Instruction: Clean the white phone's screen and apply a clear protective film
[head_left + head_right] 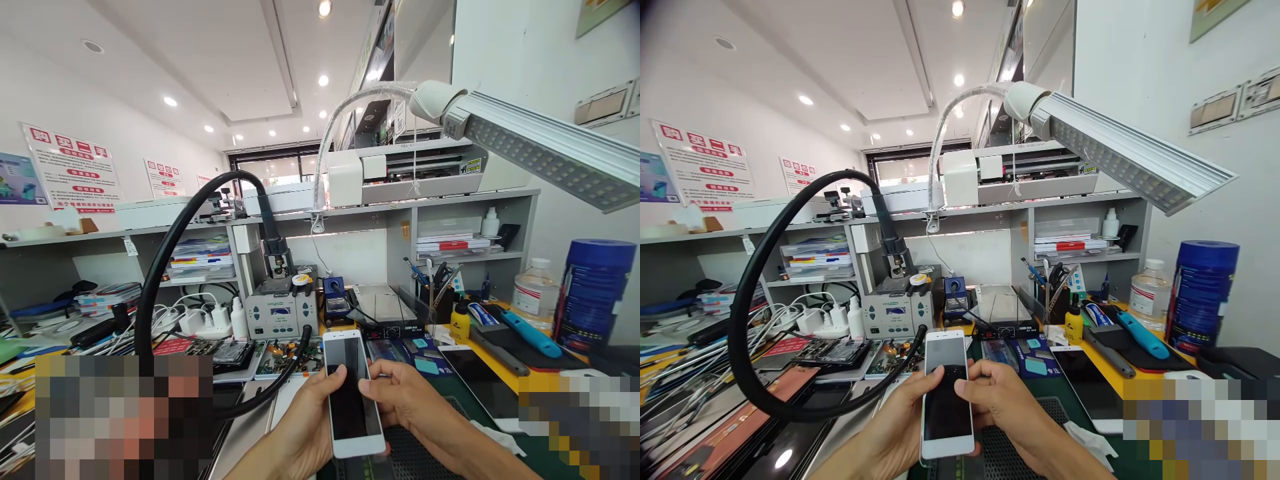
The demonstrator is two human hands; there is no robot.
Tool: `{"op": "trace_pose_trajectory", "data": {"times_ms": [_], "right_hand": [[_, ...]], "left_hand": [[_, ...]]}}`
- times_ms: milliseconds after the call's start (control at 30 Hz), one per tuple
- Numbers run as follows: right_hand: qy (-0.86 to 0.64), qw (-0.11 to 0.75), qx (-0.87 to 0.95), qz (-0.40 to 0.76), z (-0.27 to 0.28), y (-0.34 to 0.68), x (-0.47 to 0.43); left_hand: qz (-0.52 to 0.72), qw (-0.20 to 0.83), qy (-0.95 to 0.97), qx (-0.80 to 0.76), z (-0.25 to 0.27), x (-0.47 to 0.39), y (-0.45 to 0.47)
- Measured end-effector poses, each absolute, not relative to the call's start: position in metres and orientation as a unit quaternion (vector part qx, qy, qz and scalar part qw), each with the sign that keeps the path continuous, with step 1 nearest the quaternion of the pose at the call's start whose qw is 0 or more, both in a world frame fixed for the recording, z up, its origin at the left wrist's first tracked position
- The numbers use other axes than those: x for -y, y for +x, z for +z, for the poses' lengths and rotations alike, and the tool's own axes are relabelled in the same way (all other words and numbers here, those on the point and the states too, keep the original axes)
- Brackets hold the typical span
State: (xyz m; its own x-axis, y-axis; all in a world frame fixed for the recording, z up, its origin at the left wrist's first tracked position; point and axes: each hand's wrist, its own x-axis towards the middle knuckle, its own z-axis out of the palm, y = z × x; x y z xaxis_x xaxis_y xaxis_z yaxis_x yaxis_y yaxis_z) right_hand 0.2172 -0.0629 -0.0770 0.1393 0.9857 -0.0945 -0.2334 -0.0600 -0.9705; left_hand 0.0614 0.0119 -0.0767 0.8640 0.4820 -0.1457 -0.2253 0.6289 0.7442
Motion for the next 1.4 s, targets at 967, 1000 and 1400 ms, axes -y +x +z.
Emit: {"op": "trace_pose_trajectory", "data": {"times_ms": [967,1000,1400], "right_hand": [[-0.807,0.15,0.568,0.053,-0.064,0.304,0.183],[-0.806,0.152,0.571,0.041,-0.066,0.303,0.183],[-0.677,0.445,0.552,0.2,-0.02,0.242,0.099]], "left_hand": [[0.212,0.886,0.351,-0.216,-0.054,-0.008,0.049],[0.214,0.886,0.351,-0.216,-0.054,-0.008,0.049],[0.207,0.891,0.353,-0.196,-0.06,-0.01,0.052]]}}
